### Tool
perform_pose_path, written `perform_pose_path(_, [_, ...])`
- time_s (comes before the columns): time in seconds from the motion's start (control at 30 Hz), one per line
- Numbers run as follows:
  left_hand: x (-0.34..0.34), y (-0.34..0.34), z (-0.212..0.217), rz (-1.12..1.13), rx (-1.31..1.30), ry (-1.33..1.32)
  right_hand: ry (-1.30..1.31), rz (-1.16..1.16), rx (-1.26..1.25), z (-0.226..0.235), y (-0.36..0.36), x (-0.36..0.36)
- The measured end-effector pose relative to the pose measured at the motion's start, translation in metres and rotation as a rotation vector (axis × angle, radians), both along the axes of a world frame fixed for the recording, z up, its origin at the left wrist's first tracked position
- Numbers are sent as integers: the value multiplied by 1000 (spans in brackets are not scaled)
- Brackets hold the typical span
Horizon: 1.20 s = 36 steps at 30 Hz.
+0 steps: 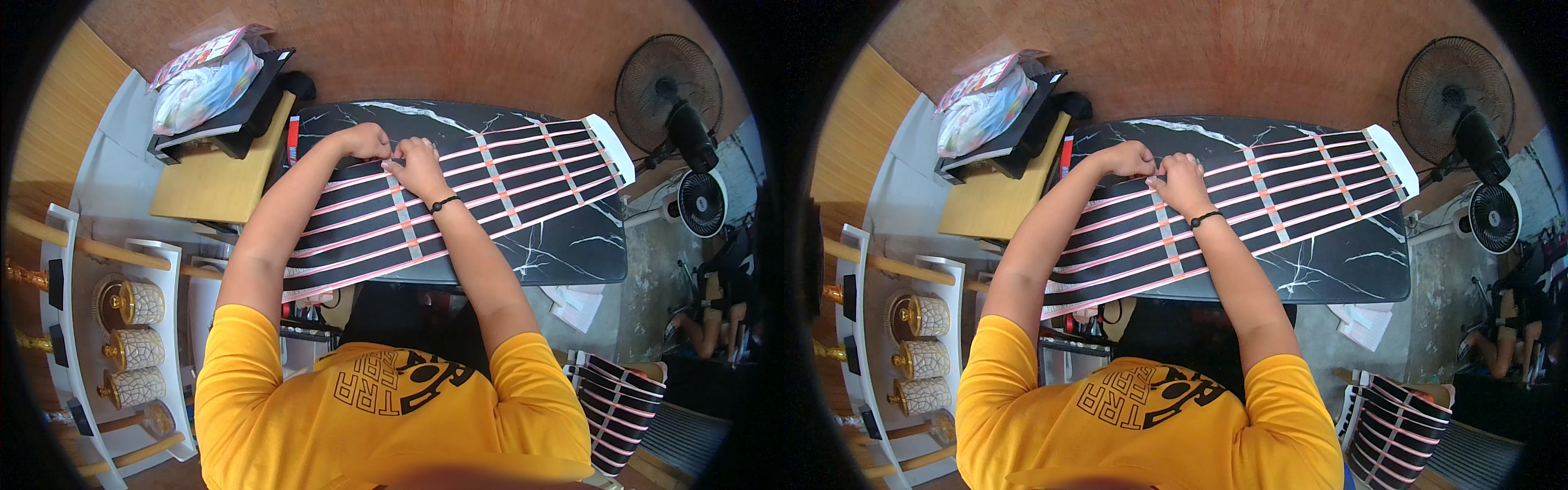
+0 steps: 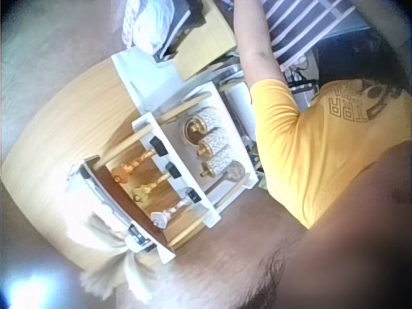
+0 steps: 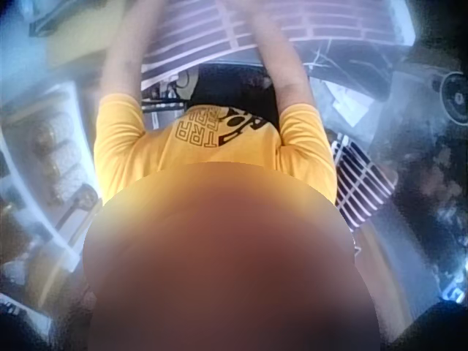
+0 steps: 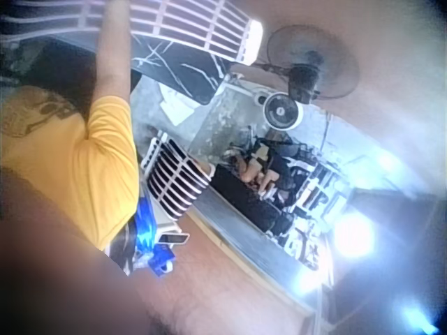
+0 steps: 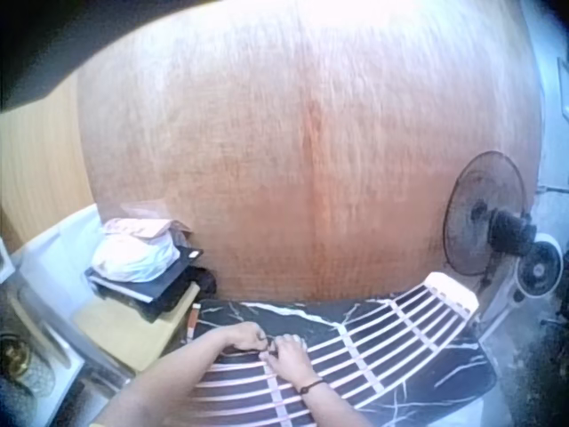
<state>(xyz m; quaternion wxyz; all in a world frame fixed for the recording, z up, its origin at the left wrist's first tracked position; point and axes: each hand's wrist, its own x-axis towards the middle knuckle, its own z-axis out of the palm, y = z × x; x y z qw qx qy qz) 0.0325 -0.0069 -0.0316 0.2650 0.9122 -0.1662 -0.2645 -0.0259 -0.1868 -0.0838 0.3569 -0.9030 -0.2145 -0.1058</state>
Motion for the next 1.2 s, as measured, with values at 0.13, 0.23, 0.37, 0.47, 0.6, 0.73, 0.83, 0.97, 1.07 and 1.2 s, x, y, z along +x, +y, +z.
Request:
perform_pose_path(0.13, [2,2,-6,41,-31,48,1,-3,58,-3,0,2])
perform_pose_path(0.23, [2,2,-7,49,-45,64,-35,19,92,-5,-3,2])
perform_pose_path(0.37, [-3,2,-8,28,-42,-36,-45,56,130,-7,-5,1])
perform_pose_path(0.47, [-6,0,-6,51,-4,-72,-62,80,166,-9,-7,1])
perform_pose_path(0.6, [-6,-2,-3,3,62,-67,-61,154,222,-8,-14,6])
perform_pose_path(0.73, [-13,-1,2,24,-27,-213,-10,186,299,-7,-22,9])
perform_pose_path(0.83, [-24,0,9,135,-196,-401,-2,184,250,-9,-23,11])
perform_pose_path(0.97, [-52,-1,18,2,20,-442,-86,122,183,-12,-18,11])
perform_pose_path(1.07, [-79,-11,20,61,114,-548,-36,105,177,-14,-16,12])
perform_pose_path(1.2, [-120,-32,11,403,180,-907,-53,94,225,-16,-15,12])
